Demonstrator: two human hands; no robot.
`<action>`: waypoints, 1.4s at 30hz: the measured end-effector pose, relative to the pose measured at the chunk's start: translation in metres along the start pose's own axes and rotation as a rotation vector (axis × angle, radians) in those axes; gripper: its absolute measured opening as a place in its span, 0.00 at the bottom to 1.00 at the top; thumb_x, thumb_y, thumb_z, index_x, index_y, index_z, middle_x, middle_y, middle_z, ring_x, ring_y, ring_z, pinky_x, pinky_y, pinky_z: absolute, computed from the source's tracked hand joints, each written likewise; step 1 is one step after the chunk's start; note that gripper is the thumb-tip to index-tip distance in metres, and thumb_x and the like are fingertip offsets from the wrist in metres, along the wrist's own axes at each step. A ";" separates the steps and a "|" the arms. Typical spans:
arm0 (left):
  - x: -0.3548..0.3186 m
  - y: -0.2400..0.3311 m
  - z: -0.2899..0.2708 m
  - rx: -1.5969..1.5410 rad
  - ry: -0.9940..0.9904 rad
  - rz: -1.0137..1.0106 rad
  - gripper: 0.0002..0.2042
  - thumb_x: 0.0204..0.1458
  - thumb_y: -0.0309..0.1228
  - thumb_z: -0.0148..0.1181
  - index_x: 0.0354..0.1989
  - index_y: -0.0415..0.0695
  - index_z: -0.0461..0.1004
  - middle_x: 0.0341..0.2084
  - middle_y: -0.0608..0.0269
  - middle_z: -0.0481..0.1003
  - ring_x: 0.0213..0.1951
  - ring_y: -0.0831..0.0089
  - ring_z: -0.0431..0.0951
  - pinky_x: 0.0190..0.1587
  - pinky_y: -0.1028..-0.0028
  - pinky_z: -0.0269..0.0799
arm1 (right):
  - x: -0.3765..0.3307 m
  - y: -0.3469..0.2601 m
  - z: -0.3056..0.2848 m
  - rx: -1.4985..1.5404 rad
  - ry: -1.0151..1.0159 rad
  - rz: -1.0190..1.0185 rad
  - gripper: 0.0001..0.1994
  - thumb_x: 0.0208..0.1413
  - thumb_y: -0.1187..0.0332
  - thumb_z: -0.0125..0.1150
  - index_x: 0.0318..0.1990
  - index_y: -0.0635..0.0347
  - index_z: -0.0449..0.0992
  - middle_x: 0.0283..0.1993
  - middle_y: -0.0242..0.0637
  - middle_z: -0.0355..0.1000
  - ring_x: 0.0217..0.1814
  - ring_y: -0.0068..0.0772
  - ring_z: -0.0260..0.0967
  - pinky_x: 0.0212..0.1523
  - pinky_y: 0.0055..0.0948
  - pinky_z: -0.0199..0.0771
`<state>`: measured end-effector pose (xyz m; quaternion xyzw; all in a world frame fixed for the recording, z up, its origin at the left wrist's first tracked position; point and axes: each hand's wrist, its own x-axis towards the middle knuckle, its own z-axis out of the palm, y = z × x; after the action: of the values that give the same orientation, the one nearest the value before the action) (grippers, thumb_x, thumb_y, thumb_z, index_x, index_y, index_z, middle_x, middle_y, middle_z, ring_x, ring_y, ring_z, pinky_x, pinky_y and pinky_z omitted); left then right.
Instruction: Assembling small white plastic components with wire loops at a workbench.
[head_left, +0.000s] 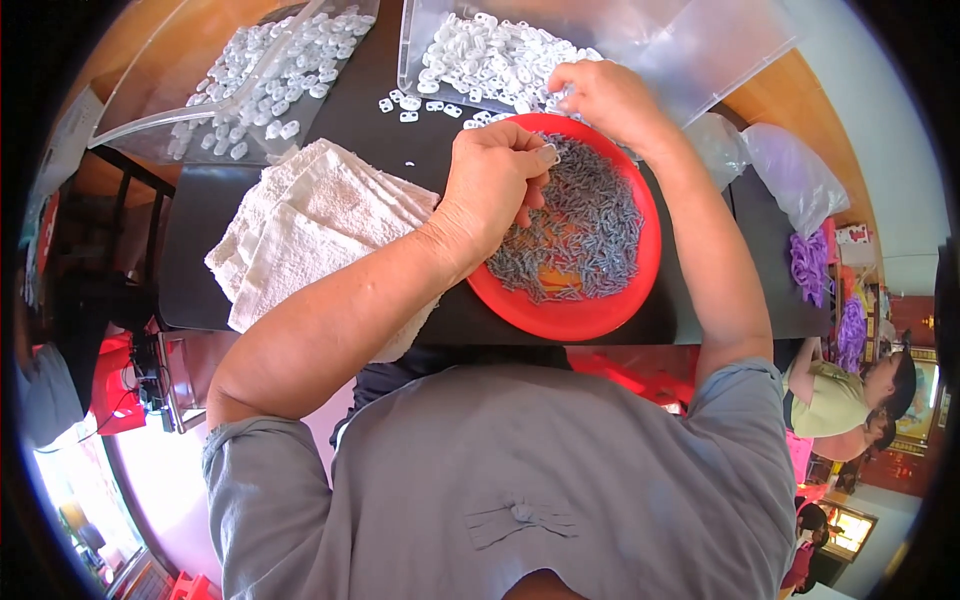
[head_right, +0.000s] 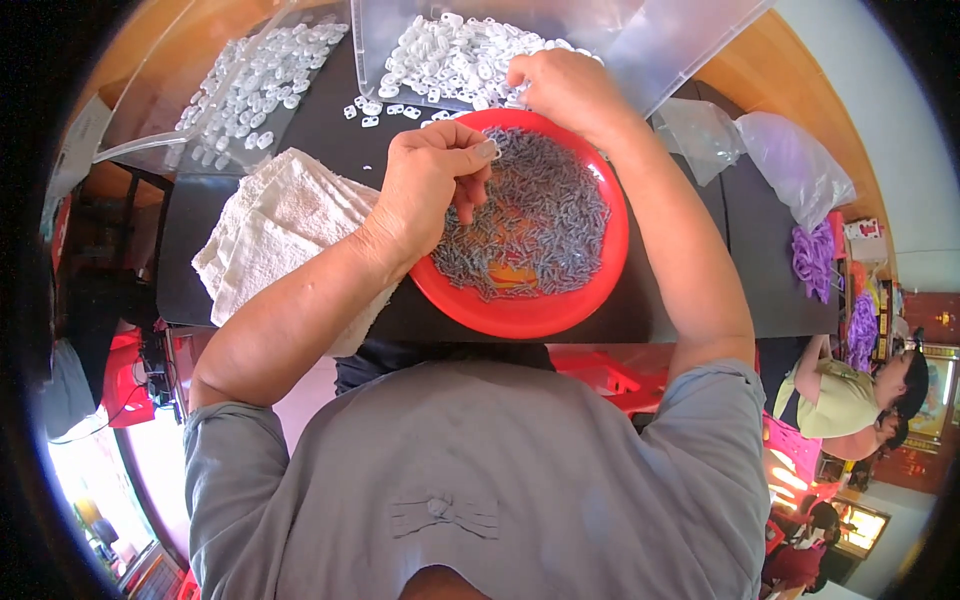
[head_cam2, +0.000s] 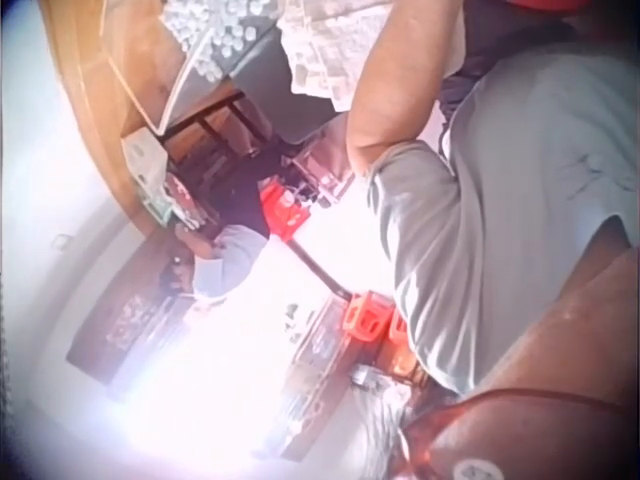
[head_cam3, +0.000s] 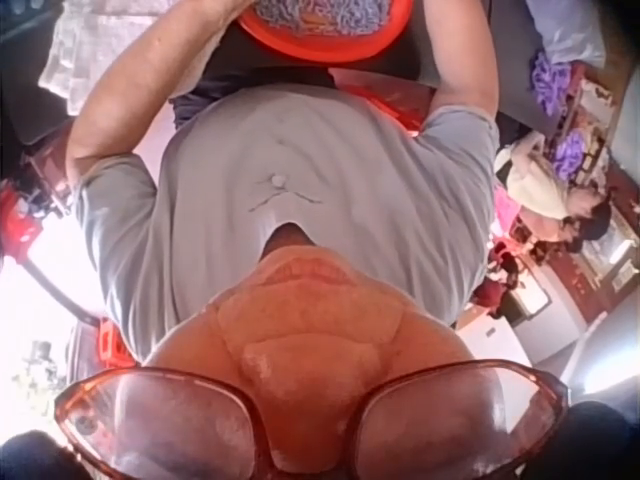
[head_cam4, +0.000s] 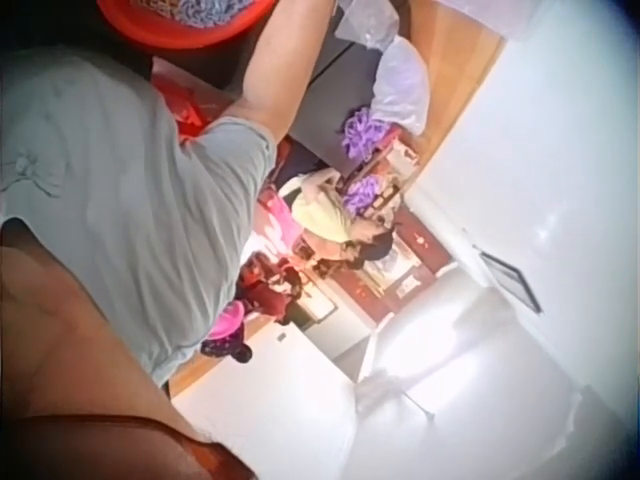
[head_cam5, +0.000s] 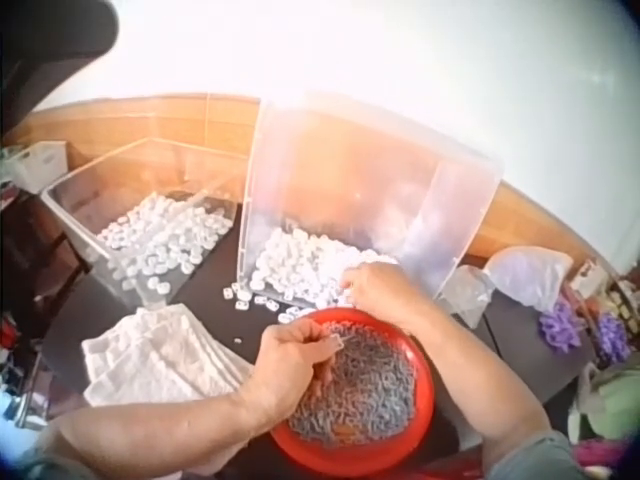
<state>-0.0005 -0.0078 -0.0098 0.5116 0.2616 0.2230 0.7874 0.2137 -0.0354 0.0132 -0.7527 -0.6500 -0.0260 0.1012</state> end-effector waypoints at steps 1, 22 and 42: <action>0.000 -0.001 0.000 0.002 -0.001 0.006 0.06 0.54 0.27 0.60 0.30 0.36 0.73 0.19 0.64 0.71 0.17 0.78 0.70 0.16 0.79 0.63 | 0.001 0.000 0.001 -0.010 -0.046 -0.067 0.07 0.49 0.69 0.58 0.36 0.55 0.77 0.34 0.40 0.77 0.37 0.43 0.74 0.39 0.39 0.71; 0.001 0.000 -0.001 -0.040 0.003 -0.010 0.05 0.53 0.26 0.60 0.30 0.37 0.73 0.19 0.64 0.71 0.16 0.77 0.70 0.15 0.78 0.62 | 0.004 -0.008 -0.002 -0.115 -0.092 -0.027 0.10 0.47 0.67 0.62 0.39 0.54 0.79 0.36 0.42 0.78 0.41 0.44 0.75 0.43 0.40 0.72; -0.002 0.003 0.001 -0.035 0.012 -0.002 0.05 0.53 0.26 0.60 0.30 0.36 0.73 0.19 0.64 0.72 0.17 0.76 0.70 0.15 0.78 0.62 | -0.003 -0.006 0.015 -0.263 -0.004 -0.104 0.09 0.48 0.74 0.56 0.37 0.55 0.79 0.39 0.38 0.74 0.40 0.45 0.74 0.40 0.40 0.74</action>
<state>-0.0017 -0.0079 -0.0061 0.4961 0.2630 0.2296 0.7950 0.2058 -0.0345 -0.0016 -0.7249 -0.6792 -0.1148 -0.0012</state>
